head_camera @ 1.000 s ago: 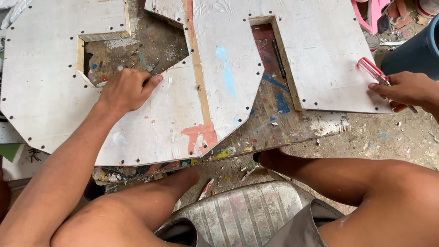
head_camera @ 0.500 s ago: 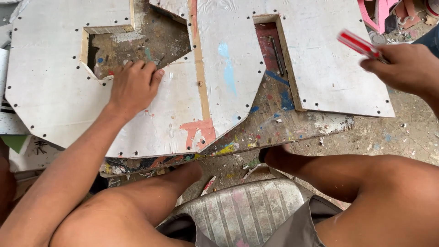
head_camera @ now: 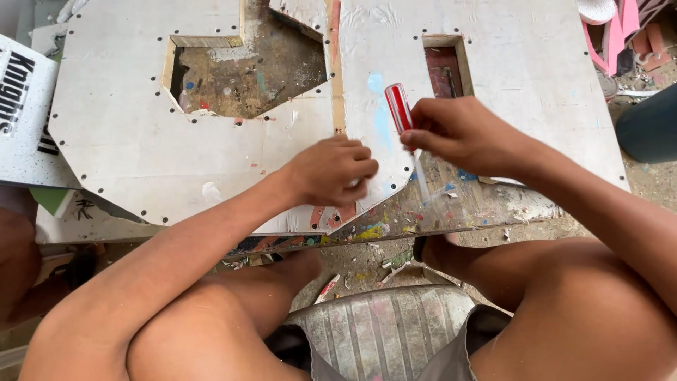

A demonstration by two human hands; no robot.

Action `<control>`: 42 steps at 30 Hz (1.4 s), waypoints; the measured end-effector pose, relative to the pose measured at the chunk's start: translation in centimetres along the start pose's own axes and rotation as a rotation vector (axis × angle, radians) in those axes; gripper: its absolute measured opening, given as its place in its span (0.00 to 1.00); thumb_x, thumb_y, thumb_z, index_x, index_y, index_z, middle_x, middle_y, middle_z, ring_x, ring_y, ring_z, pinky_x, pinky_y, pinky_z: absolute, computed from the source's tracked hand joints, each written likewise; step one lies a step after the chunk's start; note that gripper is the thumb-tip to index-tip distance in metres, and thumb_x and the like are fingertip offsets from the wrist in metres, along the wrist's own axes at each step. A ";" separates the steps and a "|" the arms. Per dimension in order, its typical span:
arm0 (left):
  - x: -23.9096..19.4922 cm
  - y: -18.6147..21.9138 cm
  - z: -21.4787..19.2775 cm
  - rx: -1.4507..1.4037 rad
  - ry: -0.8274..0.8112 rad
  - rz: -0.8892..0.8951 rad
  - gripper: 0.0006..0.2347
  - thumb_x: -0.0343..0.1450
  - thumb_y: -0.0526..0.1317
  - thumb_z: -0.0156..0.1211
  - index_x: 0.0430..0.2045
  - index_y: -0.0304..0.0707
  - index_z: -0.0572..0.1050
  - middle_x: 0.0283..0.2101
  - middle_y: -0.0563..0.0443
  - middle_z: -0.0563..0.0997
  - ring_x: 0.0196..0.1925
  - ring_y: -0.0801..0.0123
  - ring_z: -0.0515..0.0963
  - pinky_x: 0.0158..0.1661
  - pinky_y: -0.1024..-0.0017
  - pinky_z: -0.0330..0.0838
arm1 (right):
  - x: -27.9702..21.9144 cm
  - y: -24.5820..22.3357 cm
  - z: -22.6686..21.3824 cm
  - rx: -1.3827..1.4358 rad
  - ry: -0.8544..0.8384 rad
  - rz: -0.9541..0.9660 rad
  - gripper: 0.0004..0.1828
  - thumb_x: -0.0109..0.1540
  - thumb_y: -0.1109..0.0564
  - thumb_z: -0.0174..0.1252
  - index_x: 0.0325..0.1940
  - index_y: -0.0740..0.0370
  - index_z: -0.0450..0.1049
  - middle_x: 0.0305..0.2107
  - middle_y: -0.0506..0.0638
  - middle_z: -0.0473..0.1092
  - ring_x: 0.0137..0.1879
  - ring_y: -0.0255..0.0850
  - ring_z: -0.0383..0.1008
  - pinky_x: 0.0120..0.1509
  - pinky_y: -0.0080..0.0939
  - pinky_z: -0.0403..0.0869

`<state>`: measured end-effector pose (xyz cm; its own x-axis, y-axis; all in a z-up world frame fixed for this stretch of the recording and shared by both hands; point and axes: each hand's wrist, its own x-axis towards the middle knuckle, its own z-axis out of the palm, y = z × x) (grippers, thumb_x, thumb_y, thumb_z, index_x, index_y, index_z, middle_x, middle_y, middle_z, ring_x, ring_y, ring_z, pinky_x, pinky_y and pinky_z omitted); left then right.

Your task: A person uses a small screwdriver to clear or mark holes in a large white template on a workbench.

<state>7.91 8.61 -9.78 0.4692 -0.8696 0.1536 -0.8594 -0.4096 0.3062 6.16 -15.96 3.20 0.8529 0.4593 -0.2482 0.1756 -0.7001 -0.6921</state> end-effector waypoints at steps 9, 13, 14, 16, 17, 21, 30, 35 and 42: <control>-0.3 2.1 -4.0 -0.371 -0.304 -0.193 0.10 0.58 0.48 0.63 0.28 0.54 0.84 0.32 0.57 0.80 0.42 0.60 0.78 0.50 0.60 0.69 | 1.5 -0.2 0.8 -0.124 0.009 -0.131 0.17 0.67 0.49 0.59 0.44 0.69 0.77 0.27 0.60 0.77 0.34 0.53 0.80 0.45 0.51 0.78; -0.9 1.1 -2.8 -0.395 -0.262 -0.177 0.04 0.66 0.45 0.62 0.28 0.59 0.84 0.34 0.60 0.78 0.45 0.65 0.77 0.53 0.61 0.66 | 1.7 -0.6 0.7 -0.116 0.025 -0.145 0.16 0.66 0.51 0.59 0.45 0.69 0.77 0.29 0.61 0.78 0.35 0.55 0.81 0.46 0.53 0.79; -0.8 1.3 -3.1 -0.394 -0.260 -0.177 0.04 0.66 0.45 0.62 0.28 0.59 0.84 0.34 0.60 0.78 0.45 0.65 0.77 0.53 0.61 0.66 | 1.8 -0.6 0.7 -0.117 0.025 -0.146 0.16 0.66 0.51 0.59 0.45 0.69 0.77 0.29 0.61 0.78 0.35 0.55 0.81 0.46 0.53 0.79; -0.8 1.7 -3.6 -0.428 -0.250 -0.195 0.05 0.70 0.43 0.59 0.30 0.51 0.82 0.34 0.55 0.79 0.45 0.59 0.78 0.53 0.57 0.66 | 1.9 -0.4 0.9 -0.130 0.008 -0.136 0.17 0.66 0.51 0.59 0.46 0.70 0.78 0.30 0.61 0.78 0.35 0.55 0.82 0.46 0.53 0.79; -0.8 1.5 -3.7 -0.429 -0.248 -0.196 0.05 0.70 0.43 0.59 0.30 0.51 0.82 0.34 0.55 0.79 0.45 0.59 0.78 0.53 0.57 0.66 | 1.8 -0.6 0.9 -0.131 0.005 -0.136 0.17 0.66 0.51 0.59 0.46 0.70 0.78 0.30 0.61 0.78 0.35 0.55 0.82 0.46 0.53 0.79; -1.2 0.9 -4.2 -0.691 -0.201 -0.343 0.07 0.74 0.42 0.52 0.33 0.42 0.77 0.32 0.48 0.79 0.40 0.59 0.77 0.47 0.59 0.70 | 1.5 -0.9 0.4 -0.114 0.015 -0.108 0.16 0.65 0.54 0.57 0.48 0.72 0.77 0.32 0.64 0.79 0.37 0.59 0.82 0.48 0.57 0.78; -0.5 0.6 -4.2 -0.777 -0.185 -0.480 0.09 0.65 0.41 0.59 0.35 0.45 0.80 0.29 0.54 0.80 0.31 0.70 0.77 0.38 0.69 0.73 | 1.1 -0.1 0.1 -0.083 0.010 -0.107 0.16 0.63 0.55 0.57 0.48 0.71 0.78 0.32 0.62 0.79 0.38 0.58 0.82 0.48 0.55 0.77; 1.3 1.2 -5.9 -0.724 -0.172 -0.518 0.08 0.66 0.41 0.58 0.33 0.45 0.83 0.28 0.53 0.82 0.30 0.68 0.79 0.37 0.68 0.73 | 0.6 -0.5 -0.6 -0.022 -0.031 -0.123 0.13 0.59 0.56 0.60 0.43 0.66 0.82 0.29 0.58 0.79 0.37 0.51 0.81 0.47 0.49 0.77; 3.7 4.8 -12.1 -0.586 0.286 -0.128 0.13 0.66 0.27 0.47 0.40 0.37 0.77 0.38 0.51 0.85 0.40 0.71 0.84 0.40 0.73 0.75 | 0.5 0.4 -0.8 -0.121 -0.021 -0.113 0.06 0.58 0.53 0.68 0.35 0.55 0.84 0.18 0.44 0.71 0.25 0.32 0.62 0.31 0.36 0.63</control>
<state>7.97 6.70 3.60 0.6651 -0.6836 0.3006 -0.5785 -0.2171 0.7863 7.01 -16.47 3.37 0.8139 0.5496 -0.1884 0.3290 -0.7032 -0.6303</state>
